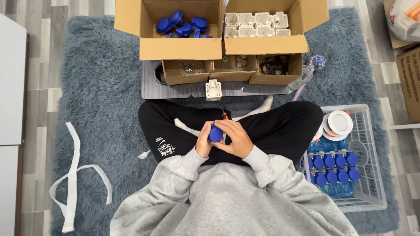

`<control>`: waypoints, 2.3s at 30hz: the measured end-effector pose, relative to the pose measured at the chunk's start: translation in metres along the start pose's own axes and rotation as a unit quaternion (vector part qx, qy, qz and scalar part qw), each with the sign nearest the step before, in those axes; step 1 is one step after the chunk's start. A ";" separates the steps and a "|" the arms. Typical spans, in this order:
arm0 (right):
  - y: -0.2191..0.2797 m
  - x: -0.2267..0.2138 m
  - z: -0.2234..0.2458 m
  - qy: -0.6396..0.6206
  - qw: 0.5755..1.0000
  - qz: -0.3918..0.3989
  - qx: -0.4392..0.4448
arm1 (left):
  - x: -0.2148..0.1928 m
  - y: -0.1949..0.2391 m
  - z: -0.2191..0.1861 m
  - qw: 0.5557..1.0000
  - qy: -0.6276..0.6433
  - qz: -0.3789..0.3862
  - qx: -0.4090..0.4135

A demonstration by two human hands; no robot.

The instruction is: Assembling and inspecting electrical hardware components using a screwdriver

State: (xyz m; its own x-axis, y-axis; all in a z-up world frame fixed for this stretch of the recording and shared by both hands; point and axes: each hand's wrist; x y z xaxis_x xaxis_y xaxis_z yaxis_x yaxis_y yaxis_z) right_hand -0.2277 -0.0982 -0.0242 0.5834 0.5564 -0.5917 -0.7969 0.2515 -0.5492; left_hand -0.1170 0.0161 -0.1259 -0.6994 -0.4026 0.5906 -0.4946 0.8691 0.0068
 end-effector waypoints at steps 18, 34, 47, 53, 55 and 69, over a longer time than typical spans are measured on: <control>0.045 0.015 -0.024 -0.405 0.863 -0.076 0.293 | -0.011 0.007 -0.009 0.995 0.026 0.076 -0.067; -0.014 -0.010 0.008 -0.098 0.994 -0.016 0.033 | -0.003 -0.002 -0.022 0.997 -0.060 -0.026 -0.040; -0.018 -0.016 -0.012 -0.148 0.985 0.001 0.091 | -0.004 -0.013 -0.038 0.979 -0.195 -0.018 0.054; 0.005 -0.011 -0.037 -0.367 0.895 0.065 0.245 | 0.012 -0.020 -0.078 0.909 -0.391 -0.005 0.145; 0.005 -0.008 -0.044 -0.377 0.884 0.066 0.269 | 0.015 -0.027 -0.082 0.886 -0.433 0.007 0.167; -0.008 -0.027 -0.046 -0.323 0.923 0.037 0.208 | -0.015 -0.032 -0.043 0.969 -0.242 0.037 -0.030</control>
State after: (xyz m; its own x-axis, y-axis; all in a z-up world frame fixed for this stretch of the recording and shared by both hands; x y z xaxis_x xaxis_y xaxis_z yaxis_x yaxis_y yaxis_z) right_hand -0.2296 -0.1519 -0.0311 0.4167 0.9064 -0.0699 -0.9005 0.4010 -0.1683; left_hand -0.0687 0.0064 -0.1005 -0.8992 -0.4135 0.1430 -0.4130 0.9101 0.0341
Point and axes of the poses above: each hand's wrist, its own y-axis away from the middle knuckle, its own x-axis out of the palm, z = x × y, and after that the axes turned 4 degrees about z, right-handed
